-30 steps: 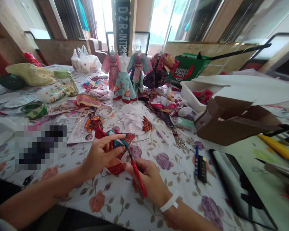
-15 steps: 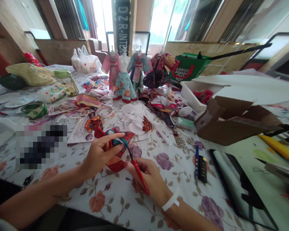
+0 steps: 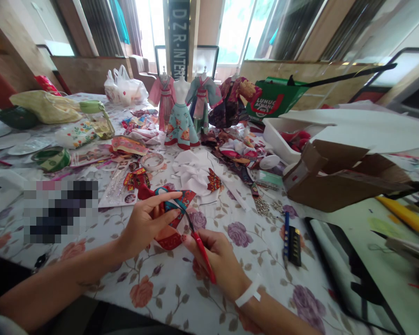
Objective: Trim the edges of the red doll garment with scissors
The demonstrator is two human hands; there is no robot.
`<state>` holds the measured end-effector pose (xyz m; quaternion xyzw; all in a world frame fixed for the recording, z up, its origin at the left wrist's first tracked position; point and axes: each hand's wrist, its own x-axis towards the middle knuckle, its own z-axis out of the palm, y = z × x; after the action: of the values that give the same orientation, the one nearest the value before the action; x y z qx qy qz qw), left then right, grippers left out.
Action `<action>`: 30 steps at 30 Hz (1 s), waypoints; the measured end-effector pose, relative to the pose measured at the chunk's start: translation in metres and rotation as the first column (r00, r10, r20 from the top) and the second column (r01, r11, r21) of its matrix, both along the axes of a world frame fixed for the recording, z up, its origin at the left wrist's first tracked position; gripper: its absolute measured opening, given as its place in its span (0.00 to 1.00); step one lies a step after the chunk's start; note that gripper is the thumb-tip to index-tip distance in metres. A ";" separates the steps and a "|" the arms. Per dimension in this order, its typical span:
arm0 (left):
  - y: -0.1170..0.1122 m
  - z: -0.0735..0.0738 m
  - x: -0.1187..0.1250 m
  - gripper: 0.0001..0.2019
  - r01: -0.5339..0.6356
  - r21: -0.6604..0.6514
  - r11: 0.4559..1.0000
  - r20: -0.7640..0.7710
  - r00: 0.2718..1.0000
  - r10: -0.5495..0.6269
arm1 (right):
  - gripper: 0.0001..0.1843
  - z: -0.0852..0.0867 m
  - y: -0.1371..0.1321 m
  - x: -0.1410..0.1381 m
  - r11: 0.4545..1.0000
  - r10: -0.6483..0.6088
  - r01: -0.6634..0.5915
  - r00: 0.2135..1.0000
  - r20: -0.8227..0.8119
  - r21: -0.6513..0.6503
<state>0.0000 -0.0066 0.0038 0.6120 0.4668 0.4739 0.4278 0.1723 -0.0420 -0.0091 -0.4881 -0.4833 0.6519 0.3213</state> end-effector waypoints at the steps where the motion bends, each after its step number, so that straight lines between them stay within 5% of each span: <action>1: 0.000 0.000 0.000 0.17 -0.001 0.003 1.000 0.000 1.000 0.001 | 0.25 0.001 0.000 0.000 1.000 0.001 -0.001 1.000 0.010 0.003; 30: -0.002 0.001 0.001 0.18 0.022 0.039 0.999 0.042 0.999 -0.023 | 0.23 -0.005 0.001 0.002 0.999 0.021 -0.020 1.000 -0.022 0.036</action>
<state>0.0015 -0.0082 0.0050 0.6153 0.4415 0.4909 0.4308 0.1743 -0.0411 -0.0136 -0.4703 -0.4961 0.6518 0.3286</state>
